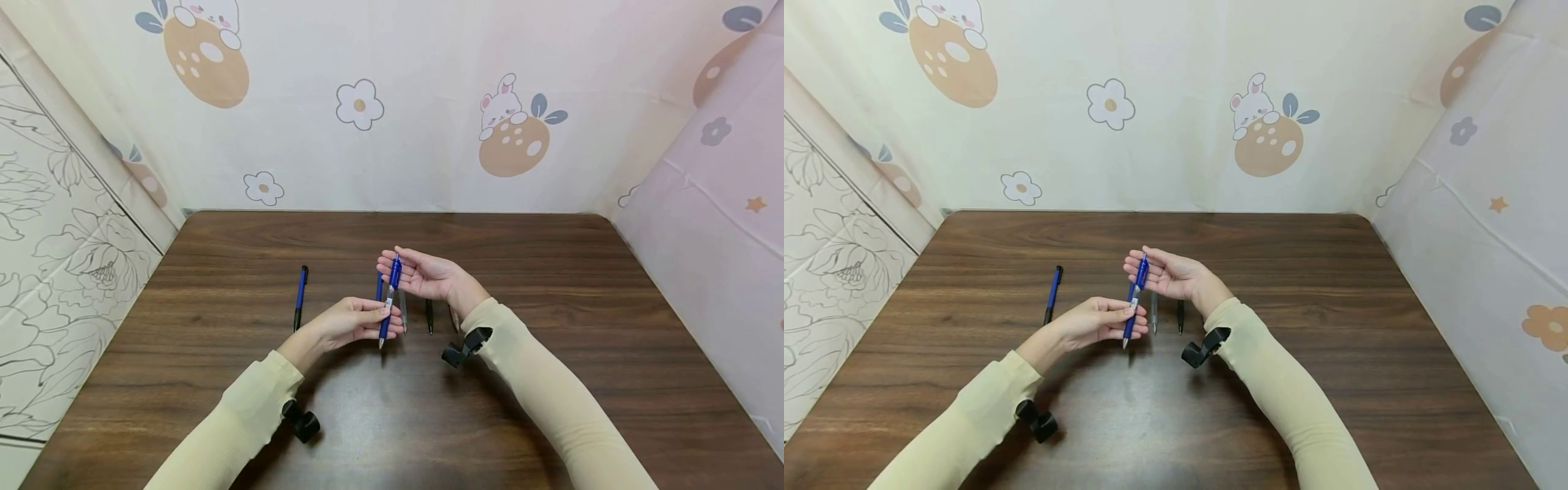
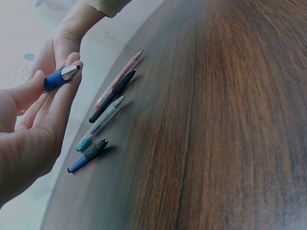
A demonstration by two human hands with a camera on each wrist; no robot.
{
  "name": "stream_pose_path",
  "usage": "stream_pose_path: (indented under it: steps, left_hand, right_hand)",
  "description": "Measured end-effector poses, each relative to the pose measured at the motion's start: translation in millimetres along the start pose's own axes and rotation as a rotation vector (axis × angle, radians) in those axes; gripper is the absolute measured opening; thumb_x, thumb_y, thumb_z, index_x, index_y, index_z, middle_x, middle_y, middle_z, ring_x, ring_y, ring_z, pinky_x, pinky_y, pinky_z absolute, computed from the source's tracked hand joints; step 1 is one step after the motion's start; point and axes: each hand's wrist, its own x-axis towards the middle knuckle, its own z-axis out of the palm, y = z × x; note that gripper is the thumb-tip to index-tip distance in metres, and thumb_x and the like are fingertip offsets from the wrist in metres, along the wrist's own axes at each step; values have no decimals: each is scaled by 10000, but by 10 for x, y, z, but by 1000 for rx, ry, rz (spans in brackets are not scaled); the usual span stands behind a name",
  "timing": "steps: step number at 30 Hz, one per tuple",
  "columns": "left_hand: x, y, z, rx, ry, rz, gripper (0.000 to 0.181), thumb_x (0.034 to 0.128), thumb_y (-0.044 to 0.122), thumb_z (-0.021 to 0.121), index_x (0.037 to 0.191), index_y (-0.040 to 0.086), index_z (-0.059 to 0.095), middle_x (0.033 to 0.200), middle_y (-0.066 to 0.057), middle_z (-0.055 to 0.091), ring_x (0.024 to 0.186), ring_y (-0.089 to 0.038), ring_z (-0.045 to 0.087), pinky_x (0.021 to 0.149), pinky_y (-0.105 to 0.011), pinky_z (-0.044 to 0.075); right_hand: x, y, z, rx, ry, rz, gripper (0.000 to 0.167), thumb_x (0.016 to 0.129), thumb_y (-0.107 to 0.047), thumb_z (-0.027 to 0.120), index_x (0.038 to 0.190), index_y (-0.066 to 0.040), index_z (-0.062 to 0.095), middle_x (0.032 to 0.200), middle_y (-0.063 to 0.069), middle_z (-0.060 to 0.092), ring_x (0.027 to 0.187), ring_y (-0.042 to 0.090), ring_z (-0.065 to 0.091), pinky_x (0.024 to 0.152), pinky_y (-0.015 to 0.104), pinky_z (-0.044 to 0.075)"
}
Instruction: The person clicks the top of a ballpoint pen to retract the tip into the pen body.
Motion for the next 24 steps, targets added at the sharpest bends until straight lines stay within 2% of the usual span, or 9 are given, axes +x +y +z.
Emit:
stream_pose_path:
  steps: [5,12,24]
  left_hand:
    - [-22,9,2,18,1,-7,370,1001,89,486,1288,-145,482,967,-69,739,941,-152,714,918,-338,571]
    - [-53,13,-1,8,6,-17,359,1006,84,474,1289,-136,490,970,-73,739,942,-153,714,910,-332,574]
    - [-44,13,13,34,-11,29,385,1011,116,476,1292,-149,473,988,-56,729,965,-141,706,935,-326,563]
  right_hand:
    - [8,-15,-17,6,14,-12,284,1012,-265,479,1072,-50,654,1028,93,738,982,170,702,877,304,575]
    - [-6,-13,-20,-3,6,-16,295,1005,-279,483,1130,-50,619,1064,103,726,1016,178,690,938,304,554]
    - [-35,1,3,-22,-65,-21,265,1015,-191,456,1051,-39,670,1048,100,732,1021,178,692,929,303,557]
